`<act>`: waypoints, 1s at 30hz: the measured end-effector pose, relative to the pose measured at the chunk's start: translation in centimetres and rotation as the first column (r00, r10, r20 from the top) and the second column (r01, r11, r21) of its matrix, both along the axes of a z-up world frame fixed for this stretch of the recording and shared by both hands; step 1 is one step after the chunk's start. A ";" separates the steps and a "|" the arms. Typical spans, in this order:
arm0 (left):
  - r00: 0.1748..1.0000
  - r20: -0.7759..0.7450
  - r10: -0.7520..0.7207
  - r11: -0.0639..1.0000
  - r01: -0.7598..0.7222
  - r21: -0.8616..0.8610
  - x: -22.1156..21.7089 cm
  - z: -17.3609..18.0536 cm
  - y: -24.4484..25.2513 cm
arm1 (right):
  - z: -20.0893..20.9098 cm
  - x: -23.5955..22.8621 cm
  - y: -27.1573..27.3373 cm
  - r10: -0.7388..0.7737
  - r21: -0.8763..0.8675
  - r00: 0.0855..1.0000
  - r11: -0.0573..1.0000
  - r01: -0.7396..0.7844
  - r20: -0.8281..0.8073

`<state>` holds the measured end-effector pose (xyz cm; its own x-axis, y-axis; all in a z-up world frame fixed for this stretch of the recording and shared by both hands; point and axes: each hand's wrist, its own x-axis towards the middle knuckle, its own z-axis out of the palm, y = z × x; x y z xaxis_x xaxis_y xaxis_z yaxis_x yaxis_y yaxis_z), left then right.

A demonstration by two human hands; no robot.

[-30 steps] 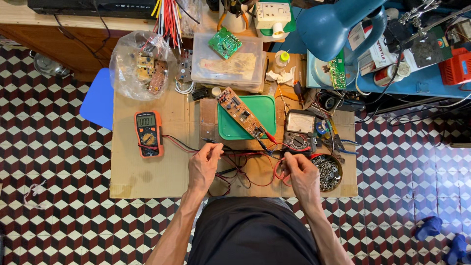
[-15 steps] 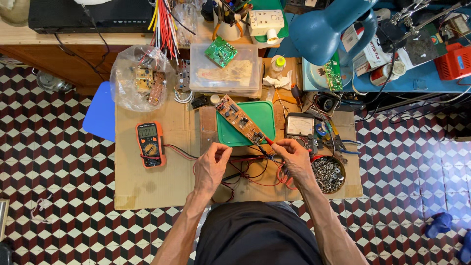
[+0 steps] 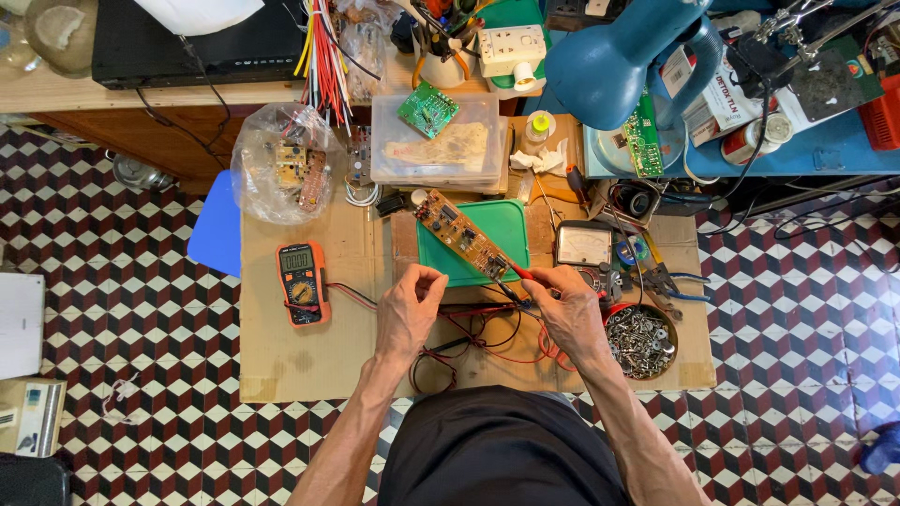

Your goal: The person uses a multimeter to test a circuit board on a workbench. They connect the probes to various points on the board, check the readings, and then plug a power cord into a socket to power the board for further testing.

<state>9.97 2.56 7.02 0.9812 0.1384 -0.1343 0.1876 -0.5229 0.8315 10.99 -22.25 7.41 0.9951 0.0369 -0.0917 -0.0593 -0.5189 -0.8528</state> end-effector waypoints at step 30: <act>0.935 -0.345 0.081 0.842 -0.249 -0.478 3.0 -4.6 -3.1 | -0.7 2.3 -1.6 -0.044 0.254 0.881 0.949 0.184 -0.472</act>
